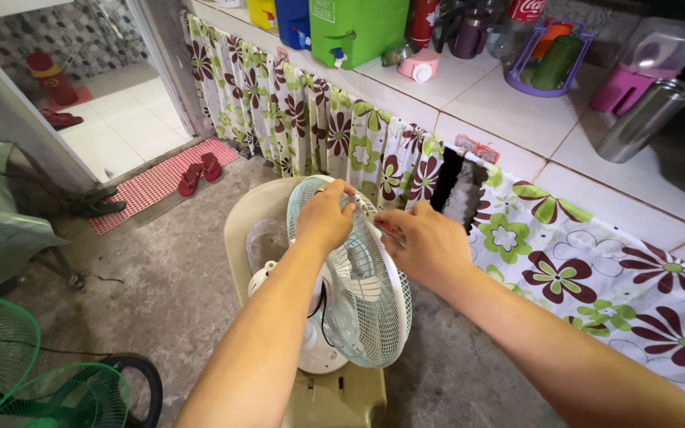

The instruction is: The person assembles a small white electric fan by hand. They attach the front grille, insert the fan blades, and secure the rear grille onto the fan motor housing.

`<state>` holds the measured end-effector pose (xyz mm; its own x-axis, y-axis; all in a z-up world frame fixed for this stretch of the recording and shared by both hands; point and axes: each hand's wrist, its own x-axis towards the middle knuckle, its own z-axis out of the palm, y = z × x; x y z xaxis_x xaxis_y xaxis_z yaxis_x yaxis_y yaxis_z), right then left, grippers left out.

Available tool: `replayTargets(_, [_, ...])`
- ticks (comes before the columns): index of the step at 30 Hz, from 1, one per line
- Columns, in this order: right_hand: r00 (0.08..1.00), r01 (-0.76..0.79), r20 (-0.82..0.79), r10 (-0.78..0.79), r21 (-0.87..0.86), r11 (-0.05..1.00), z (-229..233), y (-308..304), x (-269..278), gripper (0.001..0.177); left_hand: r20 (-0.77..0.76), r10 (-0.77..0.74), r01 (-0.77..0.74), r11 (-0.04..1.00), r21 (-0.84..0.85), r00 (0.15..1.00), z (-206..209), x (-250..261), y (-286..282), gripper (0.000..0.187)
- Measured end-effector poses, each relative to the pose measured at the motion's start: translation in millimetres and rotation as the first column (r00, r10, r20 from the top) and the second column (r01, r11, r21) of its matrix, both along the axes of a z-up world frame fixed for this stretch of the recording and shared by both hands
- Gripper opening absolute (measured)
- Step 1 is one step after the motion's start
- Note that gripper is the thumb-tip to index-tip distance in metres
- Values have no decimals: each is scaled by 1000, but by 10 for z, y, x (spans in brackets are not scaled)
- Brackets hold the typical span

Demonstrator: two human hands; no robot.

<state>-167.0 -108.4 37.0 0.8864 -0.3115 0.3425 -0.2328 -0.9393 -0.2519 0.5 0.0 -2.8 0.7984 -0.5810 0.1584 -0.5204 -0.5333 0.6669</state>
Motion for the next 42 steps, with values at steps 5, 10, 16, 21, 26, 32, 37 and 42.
replayTargets(5, [999,1,54,-3,46,999,-115,42,41,53,-12,-6,6,1000,1,1000,-4,-27,15,28])
replayTargets(10, [997,13,71,-18,62,998,-158,10,74,40,-69,1,3,999,49,998,74,-35,20,28])
replayTargets(16, [994,42,102,-37,-49,998,-180,-96,103,30,-111,-10,9,1000,-3,994,127,-27,51,26])
replayTargets(21, [986,33,164,-12,-122,992,-182,-98,113,23,-130,-7,6,1000,-9,991,134,-21,67,25])
replayTargets(26, [984,153,-98,-150,22,988,-115,-19,102,36,-102,-15,13,1000,-20,995,79,13,50,27])
replayTargets(32, [968,247,-127,-214,370,896,-282,-105,226,37,-85,-4,4,1000,-6,996,46,28,46,27])
replayTargets(37, [989,148,-103,-108,588,795,-422,-205,215,42,-73,3,-4,1000,-12,997,44,2,30,26])
replayTargets(42, [976,171,6,-217,593,787,-288,-62,85,44,-66,-12,11,1000,-17,998,62,-4,31,27])
